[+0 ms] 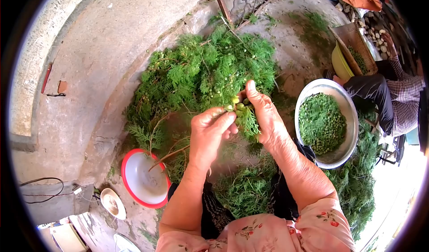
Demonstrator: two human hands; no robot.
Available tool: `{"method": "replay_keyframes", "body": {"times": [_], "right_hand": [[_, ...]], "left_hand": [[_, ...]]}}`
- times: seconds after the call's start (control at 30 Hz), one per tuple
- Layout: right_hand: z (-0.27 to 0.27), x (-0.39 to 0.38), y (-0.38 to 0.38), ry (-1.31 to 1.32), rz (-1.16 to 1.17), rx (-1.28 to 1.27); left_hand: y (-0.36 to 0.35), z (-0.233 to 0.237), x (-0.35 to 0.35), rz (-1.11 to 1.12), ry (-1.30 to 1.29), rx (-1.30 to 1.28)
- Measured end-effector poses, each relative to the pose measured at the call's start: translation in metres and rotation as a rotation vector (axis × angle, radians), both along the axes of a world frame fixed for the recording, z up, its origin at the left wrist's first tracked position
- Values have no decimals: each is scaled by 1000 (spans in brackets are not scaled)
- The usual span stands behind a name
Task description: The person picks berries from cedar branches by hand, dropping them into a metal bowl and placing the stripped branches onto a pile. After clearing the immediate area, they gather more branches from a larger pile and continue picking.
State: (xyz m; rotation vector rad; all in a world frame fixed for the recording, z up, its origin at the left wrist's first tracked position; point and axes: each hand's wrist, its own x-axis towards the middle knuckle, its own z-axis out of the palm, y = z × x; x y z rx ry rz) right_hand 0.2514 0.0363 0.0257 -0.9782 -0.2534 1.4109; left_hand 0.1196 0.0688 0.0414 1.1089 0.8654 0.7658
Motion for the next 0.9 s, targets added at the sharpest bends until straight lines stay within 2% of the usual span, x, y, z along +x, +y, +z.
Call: {"method": "replay_keyframes", "body": {"times": [0.1, 0.2, 0.43, 0.47, 0.57, 0.7, 0.9], "right_hand": [[-2, 3, -2, 179, 34, 16], [4, 3, -2, 153, 41, 63], [2, 0, -2, 211, 18, 118], [1, 3, -3, 297, 99, 183], [4, -10, -1, 202, -63, 85], [-2, -5, -4, 249, -17, 85], [-12, -16, 3, -50, -149, 153]], "left_hand": [[6, -3, -4, 37, -83, -176], [8, -7, -7, 61, -173, -299], [9, -7, -7, 50, -233, -278], [9, -7, -6, 73, -239, -282], [10, -9, -7, 92, -229, -281], [7, -8, -6, 81, -161, -239], [-4, -7, 3, 182, -150, -130]]}}
